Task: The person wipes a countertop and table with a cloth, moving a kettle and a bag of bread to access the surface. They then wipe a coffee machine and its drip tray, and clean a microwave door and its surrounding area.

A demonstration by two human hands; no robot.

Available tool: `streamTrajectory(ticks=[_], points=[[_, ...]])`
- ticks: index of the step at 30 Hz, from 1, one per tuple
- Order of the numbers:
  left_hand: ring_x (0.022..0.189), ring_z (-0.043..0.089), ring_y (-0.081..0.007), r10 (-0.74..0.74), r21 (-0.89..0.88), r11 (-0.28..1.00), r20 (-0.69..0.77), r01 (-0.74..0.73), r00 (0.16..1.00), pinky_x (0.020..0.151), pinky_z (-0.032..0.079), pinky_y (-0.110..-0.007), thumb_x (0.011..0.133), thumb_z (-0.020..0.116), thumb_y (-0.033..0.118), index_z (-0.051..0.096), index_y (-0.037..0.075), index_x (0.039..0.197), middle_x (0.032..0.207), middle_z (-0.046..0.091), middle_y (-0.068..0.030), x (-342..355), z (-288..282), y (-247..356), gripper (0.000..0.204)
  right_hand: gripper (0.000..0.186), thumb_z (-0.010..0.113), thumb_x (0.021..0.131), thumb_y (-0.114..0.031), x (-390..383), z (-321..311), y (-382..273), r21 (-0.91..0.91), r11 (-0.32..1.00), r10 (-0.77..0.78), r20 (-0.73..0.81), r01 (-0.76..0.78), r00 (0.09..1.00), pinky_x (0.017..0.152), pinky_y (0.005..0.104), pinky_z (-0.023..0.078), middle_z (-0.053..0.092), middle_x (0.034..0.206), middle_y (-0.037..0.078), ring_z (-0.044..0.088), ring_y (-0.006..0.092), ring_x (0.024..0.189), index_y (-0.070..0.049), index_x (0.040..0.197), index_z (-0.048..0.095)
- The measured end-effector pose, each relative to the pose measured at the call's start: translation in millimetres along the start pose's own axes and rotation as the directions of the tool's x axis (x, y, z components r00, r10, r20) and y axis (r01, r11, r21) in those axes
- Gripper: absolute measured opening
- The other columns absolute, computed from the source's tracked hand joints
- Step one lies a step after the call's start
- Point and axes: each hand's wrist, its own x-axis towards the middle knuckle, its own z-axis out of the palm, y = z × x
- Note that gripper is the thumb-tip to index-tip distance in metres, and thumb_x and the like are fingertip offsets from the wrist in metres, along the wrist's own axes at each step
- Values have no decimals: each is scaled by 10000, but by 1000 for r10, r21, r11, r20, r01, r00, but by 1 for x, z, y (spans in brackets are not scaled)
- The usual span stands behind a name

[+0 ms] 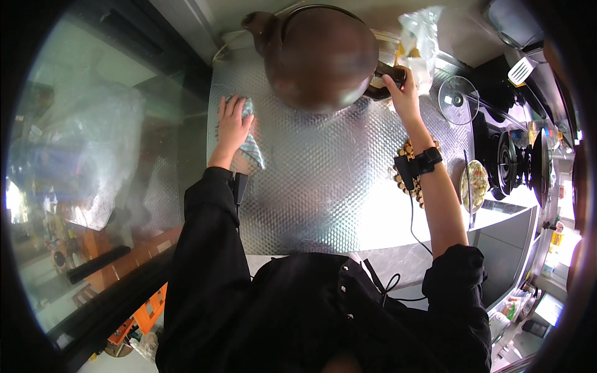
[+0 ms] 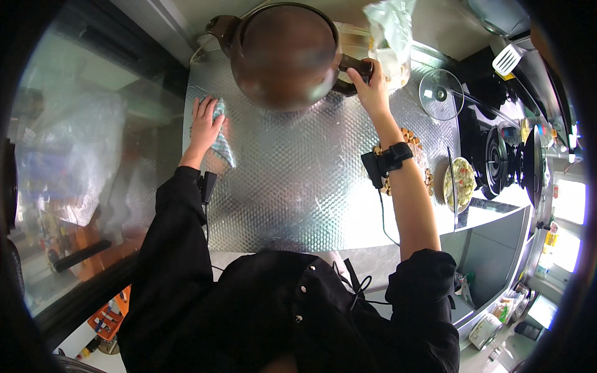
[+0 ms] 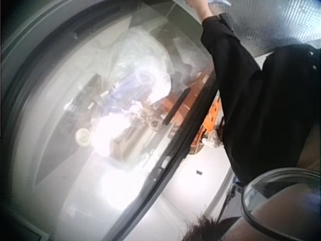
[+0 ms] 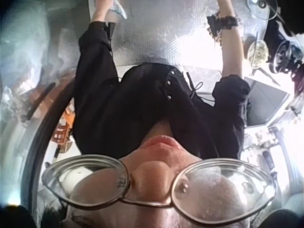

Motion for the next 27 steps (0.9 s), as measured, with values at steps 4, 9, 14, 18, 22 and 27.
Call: streamTrajectory(ticks=[4,9,14,18,22,27], points=[[1299,284,-431,23,-69,997,-16,-24,1000,1059,288,-460,813,615,188,493,79,1244,1350,429,-117,-5,-2,3,461,291,642,870,-173,8,11,-6,183,983,35,-51,-25,998,736,255,429,547,883,29,496,111,802,-10,1065,502],[1289,292,-438,-2,-92,996,8,3,1000,1057,292,-467,780,641,155,505,68,1223,1328,442,-131,-2,-8,5,472,332,631,876,-160,23,12,-10,286,957,51,21,-54,999,813,256,413,533,980,51,487,131,901,-24,1138,479],[1288,296,-433,21,-96,995,-30,-24,999,1054,298,-465,776,645,141,508,67,1217,1319,448,-127,-3,-8,8,467,412,674,840,-179,39,12,-9,359,933,-23,50,4,998,811,283,430,540,996,80,506,161,897,-50,1167,458],[1290,296,-423,16,-71,997,-21,-17,1000,1055,298,-461,780,639,138,504,68,1220,1319,448,-123,-2,-8,8,465,440,670,844,-170,38,16,-5,323,946,-40,29,28,999,816,282,434,536,1022,90,512,163,902,-48,1196,438],[1289,303,-413,-4,-54,999,-1,4,1000,1057,298,-452,781,630,136,500,67,1222,1318,449,-118,-1,-8,9,465,535,665,844,-203,31,21,-8,188,979,-64,-75,77,995,901,314,428,551,1137,147,542,218,1037,-40,1279,399],[1272,321,-410,13,-57,998,-38,-15,999,1051,301,-452,779,627,133,503,67,1217,1310,457,-118,-2,-6,8,460,700,656,837,-210,8,29,-20,-132,990,-90,-255,57,963,1009,378,353,449,1311,230,453,336,1198,-7,1391,280]])
